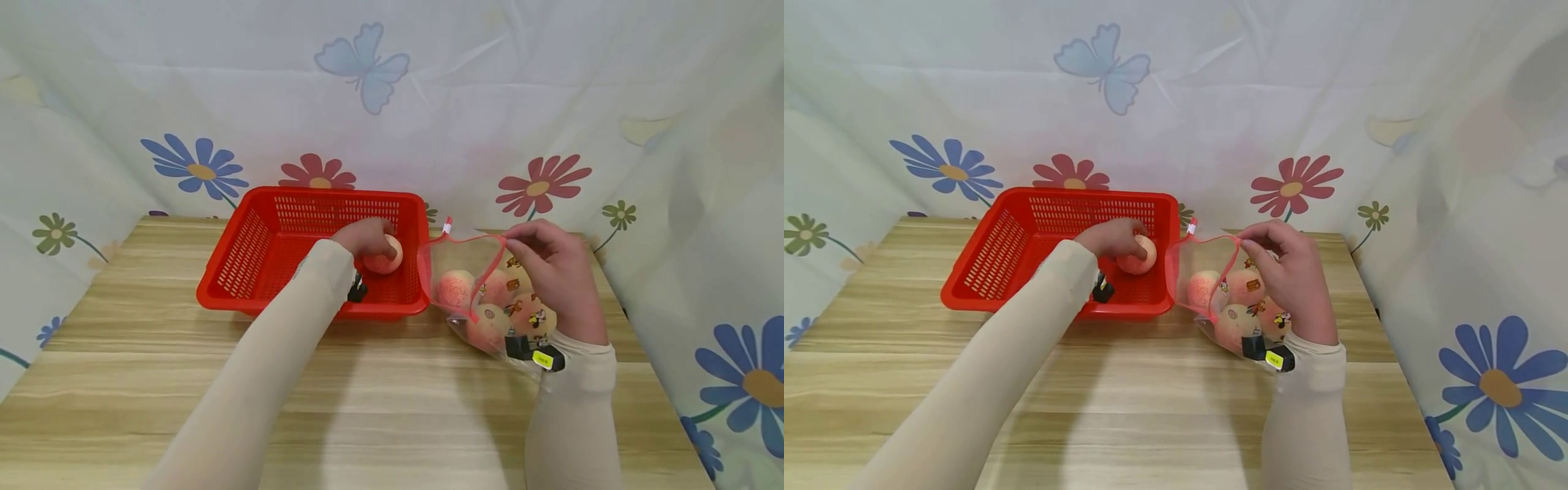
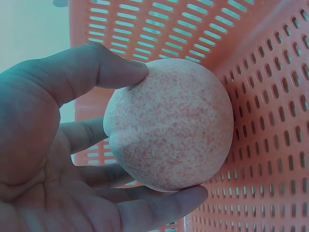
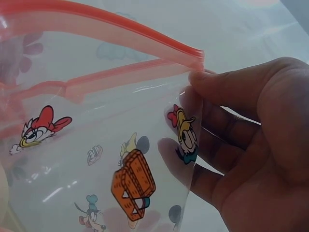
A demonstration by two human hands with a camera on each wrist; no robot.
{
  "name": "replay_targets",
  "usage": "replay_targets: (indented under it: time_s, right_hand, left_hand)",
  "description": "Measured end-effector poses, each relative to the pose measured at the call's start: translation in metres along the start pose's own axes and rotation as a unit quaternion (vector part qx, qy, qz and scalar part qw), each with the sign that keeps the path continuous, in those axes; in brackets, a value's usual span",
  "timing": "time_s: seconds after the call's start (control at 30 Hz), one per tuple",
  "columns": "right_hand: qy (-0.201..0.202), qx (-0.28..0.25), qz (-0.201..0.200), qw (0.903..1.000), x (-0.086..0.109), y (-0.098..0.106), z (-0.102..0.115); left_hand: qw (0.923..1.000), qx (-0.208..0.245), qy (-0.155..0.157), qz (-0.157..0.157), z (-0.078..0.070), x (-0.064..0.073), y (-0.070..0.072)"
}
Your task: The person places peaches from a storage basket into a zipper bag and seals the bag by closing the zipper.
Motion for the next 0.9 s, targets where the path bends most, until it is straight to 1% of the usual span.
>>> replay_targets:
  time_s: [0.07, 0.23, 0.37, 0.47, 0.6, 0.9]
  right_hand:
    - [-0.003, 0.003, 0.001, 1.0, 0.0, -0.001, 0.0]
    - [-0.01, 0.002, -0.001, 1.0, 0.001, -0.002, 0.001]
    - [-0.016, 0.003, -0.001, 0.9999, 0.002, -0.002, 0.001]
    - [-0.016, 0.006, 0.0, 0.9998, 0.003, -0.003, 0.0]
    - [-0.014, 0.006, 0.0, 0.9999, 0.003, -0.003, -0.001]
    - [-0.01, 0.0, -0.001, 0.9999, 0.002, -0.003, 0.002]
  left_hand:
    - [1.0, -0.001, 0.001, 0.0, 0.001, 0.002, 0.001]
    - [0.9997, -0.023, -0.008, -0.006, 0.002, 0.005, 0.004]
    - [0.9998, -0.014, -0.012, -0.004, 0.002, 0.008, 0.004]
    - [0.9994, -0.028, -0.023, -0.002, 0.0, 0.009, 0.005]
    - [0.9978, -0.055, -0.038, -0.003, -0.004, 0.01, 0.006]
    - [0.9944, -0.087, -0.06, -0.007, -0.019, 0.02, 0.012]
Point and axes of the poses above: each hand's wrist, its own x-axis away from the middle knuckle, its own y-axis out of the back of the hand, z = x × y, the point moved 6 cm from there along -x, towards the middle knuckle, and after that the axes turned 7 degrees about -y, right-handed, at the moved point
